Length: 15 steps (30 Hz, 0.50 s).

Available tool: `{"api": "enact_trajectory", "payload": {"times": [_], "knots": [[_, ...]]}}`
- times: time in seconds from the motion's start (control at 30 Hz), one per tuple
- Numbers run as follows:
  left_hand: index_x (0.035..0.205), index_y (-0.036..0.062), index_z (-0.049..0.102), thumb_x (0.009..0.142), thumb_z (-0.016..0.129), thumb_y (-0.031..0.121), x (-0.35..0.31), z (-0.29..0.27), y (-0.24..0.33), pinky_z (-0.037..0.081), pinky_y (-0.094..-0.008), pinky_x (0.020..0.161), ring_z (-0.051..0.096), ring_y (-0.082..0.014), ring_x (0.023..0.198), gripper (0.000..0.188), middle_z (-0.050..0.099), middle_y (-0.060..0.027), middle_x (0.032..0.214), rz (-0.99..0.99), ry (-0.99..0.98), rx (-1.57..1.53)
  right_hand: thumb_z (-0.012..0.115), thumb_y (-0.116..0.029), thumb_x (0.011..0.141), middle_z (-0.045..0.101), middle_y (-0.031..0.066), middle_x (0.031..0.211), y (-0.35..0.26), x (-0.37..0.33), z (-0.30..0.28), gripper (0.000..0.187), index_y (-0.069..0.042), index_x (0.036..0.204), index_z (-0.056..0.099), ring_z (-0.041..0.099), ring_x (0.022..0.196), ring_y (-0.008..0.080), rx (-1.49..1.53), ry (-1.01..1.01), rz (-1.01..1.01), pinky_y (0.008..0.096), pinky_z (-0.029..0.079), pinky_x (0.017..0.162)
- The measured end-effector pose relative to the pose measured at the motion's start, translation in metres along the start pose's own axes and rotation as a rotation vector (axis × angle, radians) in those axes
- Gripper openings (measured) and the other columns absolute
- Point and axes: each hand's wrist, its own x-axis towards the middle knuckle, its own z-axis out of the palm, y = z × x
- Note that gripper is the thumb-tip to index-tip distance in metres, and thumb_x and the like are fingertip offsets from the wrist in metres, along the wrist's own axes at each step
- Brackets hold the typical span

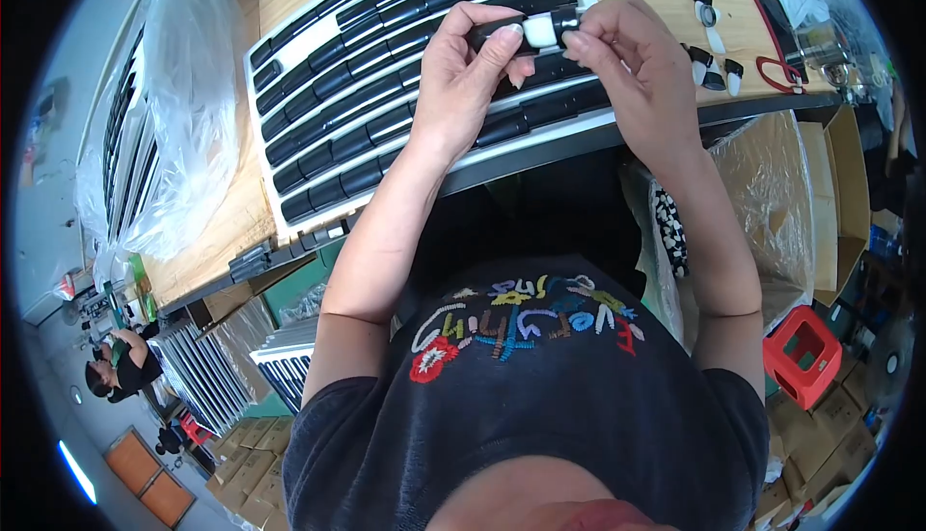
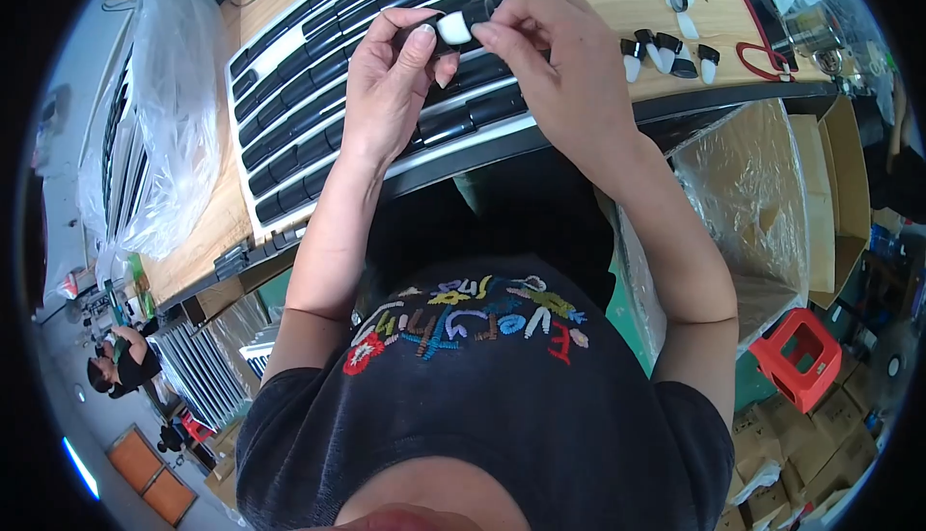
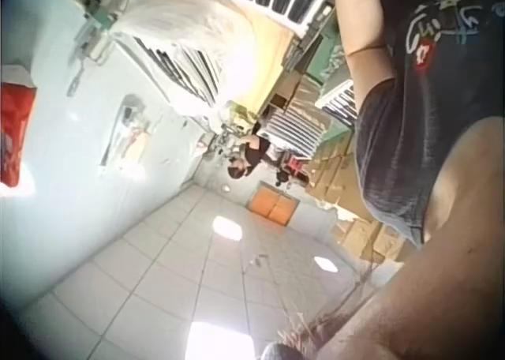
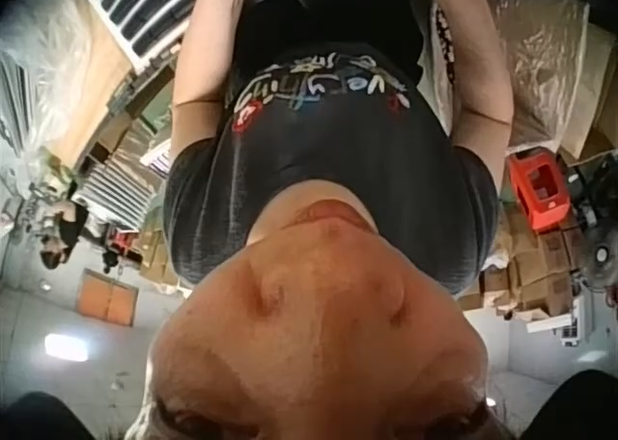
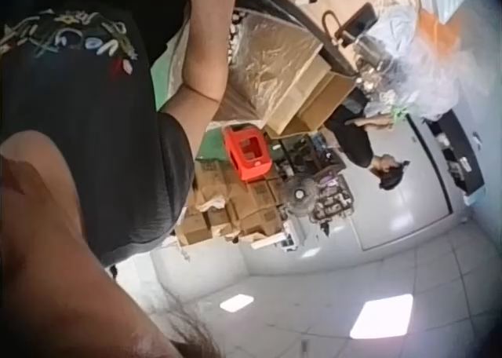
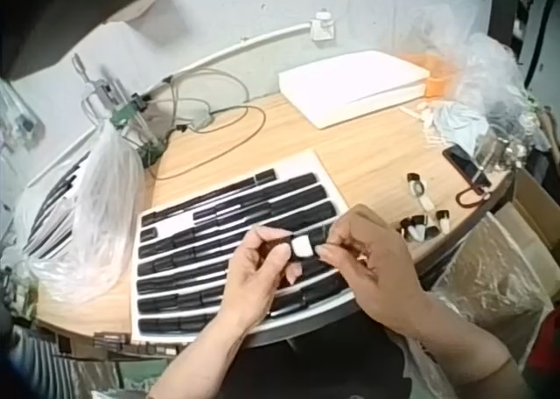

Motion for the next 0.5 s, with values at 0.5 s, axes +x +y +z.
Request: {"api": "enact_trajectory", "payload": {"times": [0.5], "knots": [[0.108, 0.0044, 0.050, 0.103, 0.056, 0.021, -0.047, -0.007, 0.032, 0.046, -0.0198, 0.065, 0.056, -0.0067, 0.072, 0.018, 0.057, -0.0029, 0.085, -0.139, -0.041, -0.089, 0.066, -0.011, 0.095, 0.049, -0.0023, 0.065, -0.049, 0.002, 0.014, 0.021, -0.003, 0.081, 0.053, 0.040, 0.060, 0.0036, -0.010, -0.448, 0.170, 0.0235, 0.030, 0.053]]}}
